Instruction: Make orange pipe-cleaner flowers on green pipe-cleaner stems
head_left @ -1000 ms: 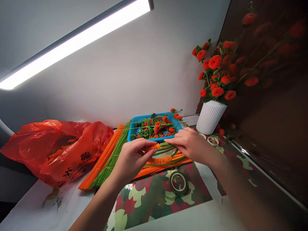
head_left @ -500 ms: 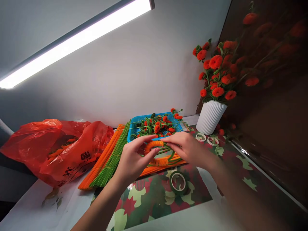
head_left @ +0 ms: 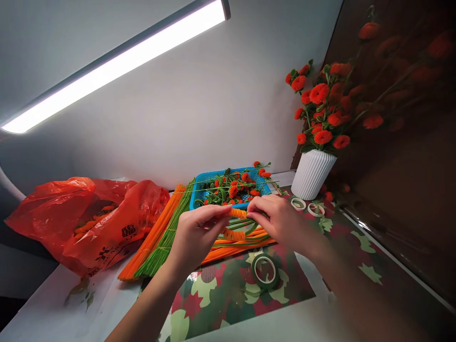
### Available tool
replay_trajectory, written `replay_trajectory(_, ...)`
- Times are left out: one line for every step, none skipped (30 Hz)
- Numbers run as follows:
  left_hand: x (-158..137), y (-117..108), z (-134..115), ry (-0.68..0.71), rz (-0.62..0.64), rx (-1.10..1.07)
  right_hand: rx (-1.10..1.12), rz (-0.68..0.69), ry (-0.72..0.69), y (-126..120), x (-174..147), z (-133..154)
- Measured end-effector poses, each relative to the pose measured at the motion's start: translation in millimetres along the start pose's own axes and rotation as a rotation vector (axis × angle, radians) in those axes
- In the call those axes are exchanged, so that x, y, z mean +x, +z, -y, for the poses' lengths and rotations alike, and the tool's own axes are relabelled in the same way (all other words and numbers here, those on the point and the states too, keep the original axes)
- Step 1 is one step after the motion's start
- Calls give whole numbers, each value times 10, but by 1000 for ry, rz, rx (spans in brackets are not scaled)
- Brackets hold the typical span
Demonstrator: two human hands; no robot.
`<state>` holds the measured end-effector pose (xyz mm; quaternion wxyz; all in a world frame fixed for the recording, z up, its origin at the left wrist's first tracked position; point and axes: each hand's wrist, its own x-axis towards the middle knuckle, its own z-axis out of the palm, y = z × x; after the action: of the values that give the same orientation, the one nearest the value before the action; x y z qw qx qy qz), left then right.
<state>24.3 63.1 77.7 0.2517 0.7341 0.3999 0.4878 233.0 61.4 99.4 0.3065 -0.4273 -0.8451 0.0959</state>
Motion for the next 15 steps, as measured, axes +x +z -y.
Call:
replay_trajectory(0,0,-2,34,24,19,4,9,-4,6,-1,7)
replay_trajectory(0,1,-5,61,45,35,14,15,-2,12,-2,14)
replay_trajectory(1,2,-9,75,52,46,37,15,7,18,-2,21)
replay_trajectory(2,2,-13,72,39,53,76,9,24,24,-3,27)
replay_trajectory(2,1,-15,57,3,53,130,-7,47,29,-3,33)
replay_trajectory(3,-1,-16,34,-49,49,190,-34,76,36,-3,39)
replay_trajectory(3,-3,-15,9,-110,43,247,-71,108,43,-2,45)
replay_trajectory(3,-4,-14,-16,-169,36,292,-115,138,54,-1,53)
replay_trajectory(3,-3,-13,-33,-216,29,321,-163,164,69,0,61)
replay_trajectory(2,2,-14,-42,-247,22,334,-213,187,88,1,69)
replay_trajectory(0,10,-16,-45,-267,15,338,-260,207,112,3,79)
replay_trajectory(-2,20,-19,-46,-278,10,343,-298,226,137,5,87)
replay_trajectory(-6,33,-24,-42,-286,5,354,-326,244,164,7,94)
replay_trajectory(-11,46,-29,-38,-290,0,376,-344,261,189,10,99)
replay_trajectory(-16,59,-33,-36,-288,-3,412,-353,279,210,13,101)
